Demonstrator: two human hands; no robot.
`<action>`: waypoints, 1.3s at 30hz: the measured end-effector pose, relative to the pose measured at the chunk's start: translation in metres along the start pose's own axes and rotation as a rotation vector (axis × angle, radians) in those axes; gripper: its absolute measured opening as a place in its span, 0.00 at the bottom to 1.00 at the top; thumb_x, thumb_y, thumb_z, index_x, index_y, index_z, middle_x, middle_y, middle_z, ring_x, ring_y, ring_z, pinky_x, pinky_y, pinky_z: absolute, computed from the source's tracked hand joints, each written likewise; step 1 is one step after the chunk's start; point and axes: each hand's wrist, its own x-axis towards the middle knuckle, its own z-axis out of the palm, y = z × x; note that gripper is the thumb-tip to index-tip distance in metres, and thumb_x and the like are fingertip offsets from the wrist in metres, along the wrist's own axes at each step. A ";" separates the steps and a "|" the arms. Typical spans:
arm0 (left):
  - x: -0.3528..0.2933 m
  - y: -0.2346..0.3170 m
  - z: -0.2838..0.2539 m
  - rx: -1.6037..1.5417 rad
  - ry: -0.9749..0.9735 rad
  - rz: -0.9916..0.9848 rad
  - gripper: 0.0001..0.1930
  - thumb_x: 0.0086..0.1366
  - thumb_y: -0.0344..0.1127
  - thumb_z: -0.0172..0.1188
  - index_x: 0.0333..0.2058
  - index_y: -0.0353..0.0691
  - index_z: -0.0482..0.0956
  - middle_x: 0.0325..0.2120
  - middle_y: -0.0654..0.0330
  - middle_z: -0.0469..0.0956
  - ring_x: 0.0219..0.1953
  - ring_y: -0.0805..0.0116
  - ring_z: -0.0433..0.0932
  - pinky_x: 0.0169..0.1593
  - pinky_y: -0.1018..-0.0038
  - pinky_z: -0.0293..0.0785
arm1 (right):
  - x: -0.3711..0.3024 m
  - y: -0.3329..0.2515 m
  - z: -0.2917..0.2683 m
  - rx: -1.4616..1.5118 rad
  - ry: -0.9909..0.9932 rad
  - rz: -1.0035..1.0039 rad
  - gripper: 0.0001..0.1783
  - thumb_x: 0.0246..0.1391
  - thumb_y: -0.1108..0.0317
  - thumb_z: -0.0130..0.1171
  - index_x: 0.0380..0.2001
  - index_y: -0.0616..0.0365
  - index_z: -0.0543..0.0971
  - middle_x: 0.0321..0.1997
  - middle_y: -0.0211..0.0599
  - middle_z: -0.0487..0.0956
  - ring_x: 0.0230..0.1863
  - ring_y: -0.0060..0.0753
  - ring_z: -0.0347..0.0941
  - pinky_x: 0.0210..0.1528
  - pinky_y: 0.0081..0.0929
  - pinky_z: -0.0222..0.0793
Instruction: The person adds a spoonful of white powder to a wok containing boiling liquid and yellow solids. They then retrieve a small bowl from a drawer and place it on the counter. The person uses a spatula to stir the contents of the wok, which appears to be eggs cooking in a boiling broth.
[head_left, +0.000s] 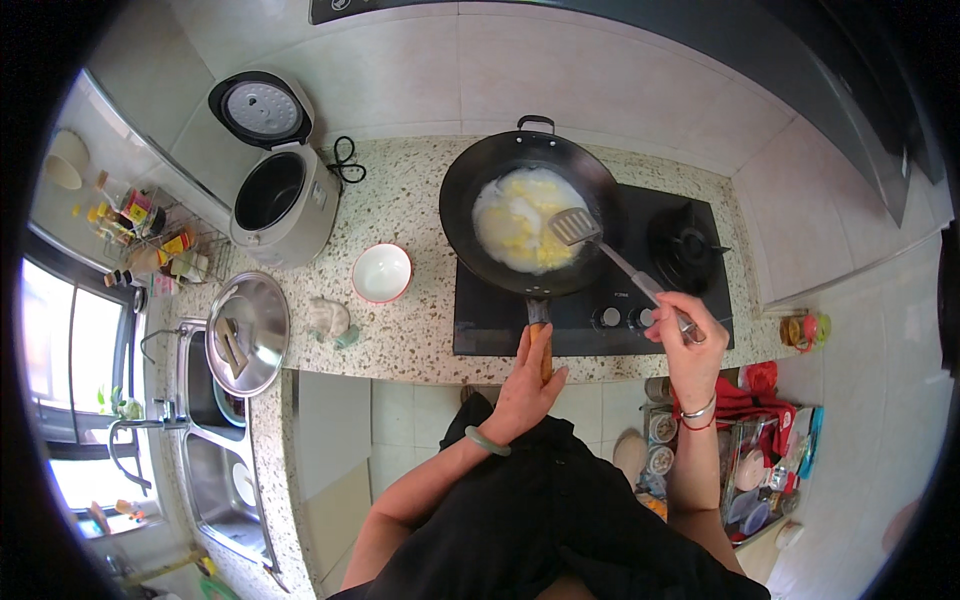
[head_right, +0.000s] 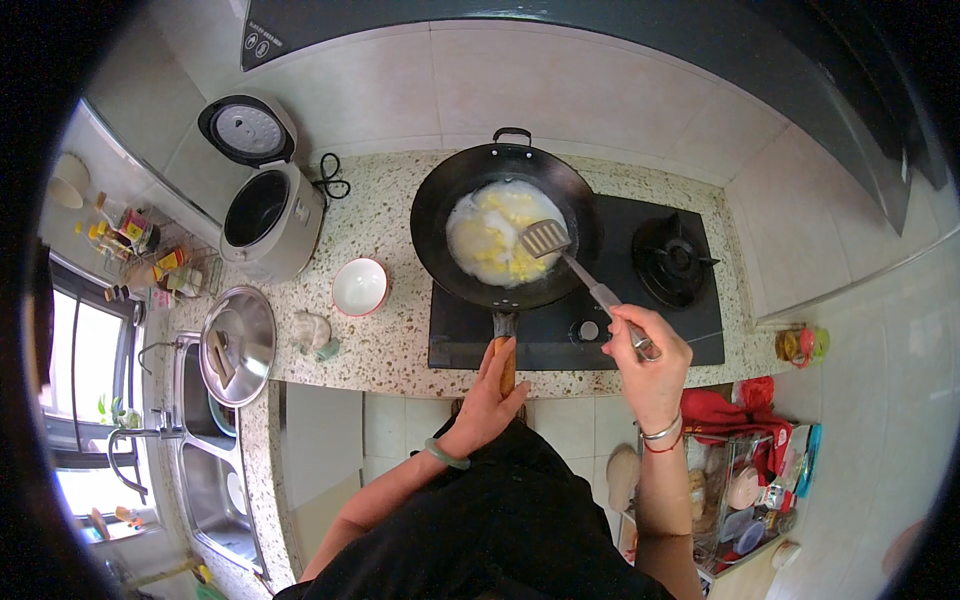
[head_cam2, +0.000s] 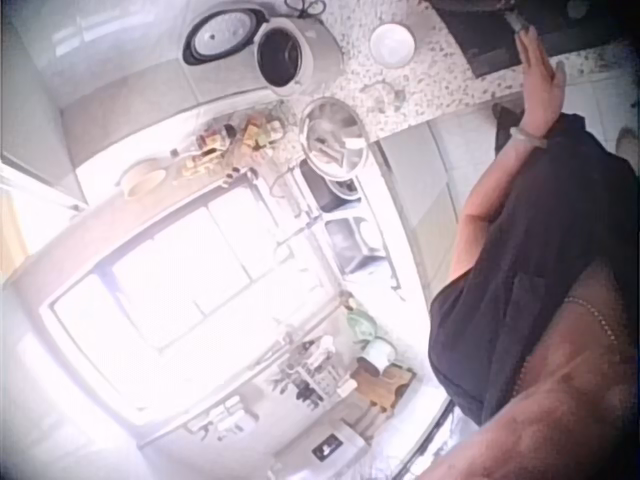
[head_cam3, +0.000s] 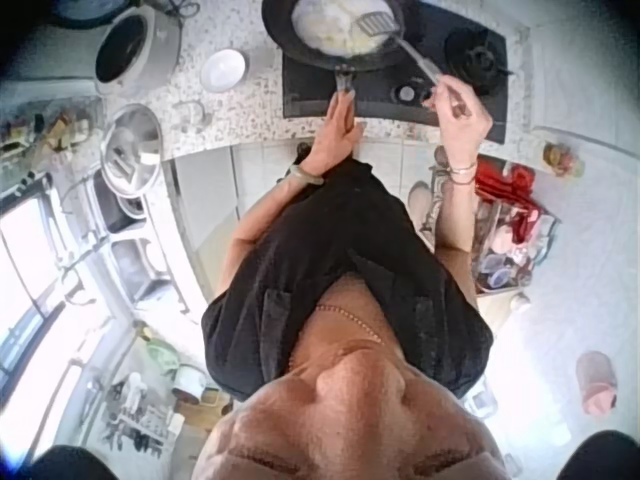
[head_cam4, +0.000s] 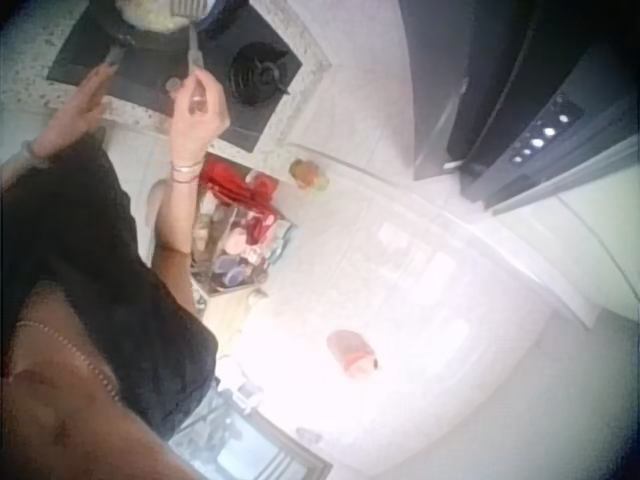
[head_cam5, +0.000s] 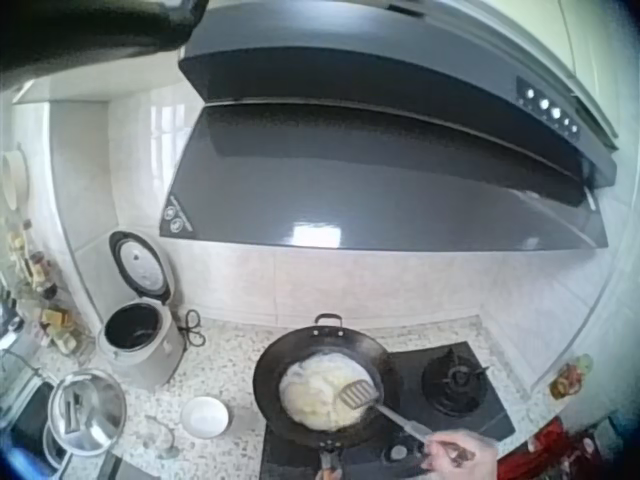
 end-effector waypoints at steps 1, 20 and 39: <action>0.000 0.001 0.000 -0.003 -0.003 -0.007 0.36 0.66 0.37 0.60 0.68 0.45 0.54 0.68 0.36 0.49 0.66 0.37 0.60 0.61 0.61 0.66 | 0.004 -0.005 -0.002 -0.020 0.004 -0.050 0.06 0.59 0.77 0.59 0.40 0.65 0.80 0.27 0.33 0.79 0.24 0.19 0.77 0.26 0.17 0.74; 0.000 0.004 -0.002 0.026 -0.022 -0.036 0.37 0.66 0.39 0.60 0.69 0.47 0.52 0.68 0.36 0.47 0.65 0.35 0.60 0.61 0.58 0.66 | 0.037 -0.035 0.006 -0.195 -0.172 0.086 0.03 0.54 0.74 0.62 0.31 0.63 0.81 0.22 0.32 0.80 0.21 0.18 0.76 0.22 0.17 0.69; 0.001 0.007 -0.002 0.050 -0.028 -0.070 0.37 0.65 0.39 0.59 0.69 0.49 0.52 0.69 0.38 0.47 0.62 0.35 0.64 0.58 0.58 0.69 | 0.044 0.018 0.038 -0.331 -0.167 -0.140 0.03 0.52 0.72 0.61 0.31 0.58 0.80 0.25 0.42 0.82 0.28 0.40 0.81 0.30 0.29 0.73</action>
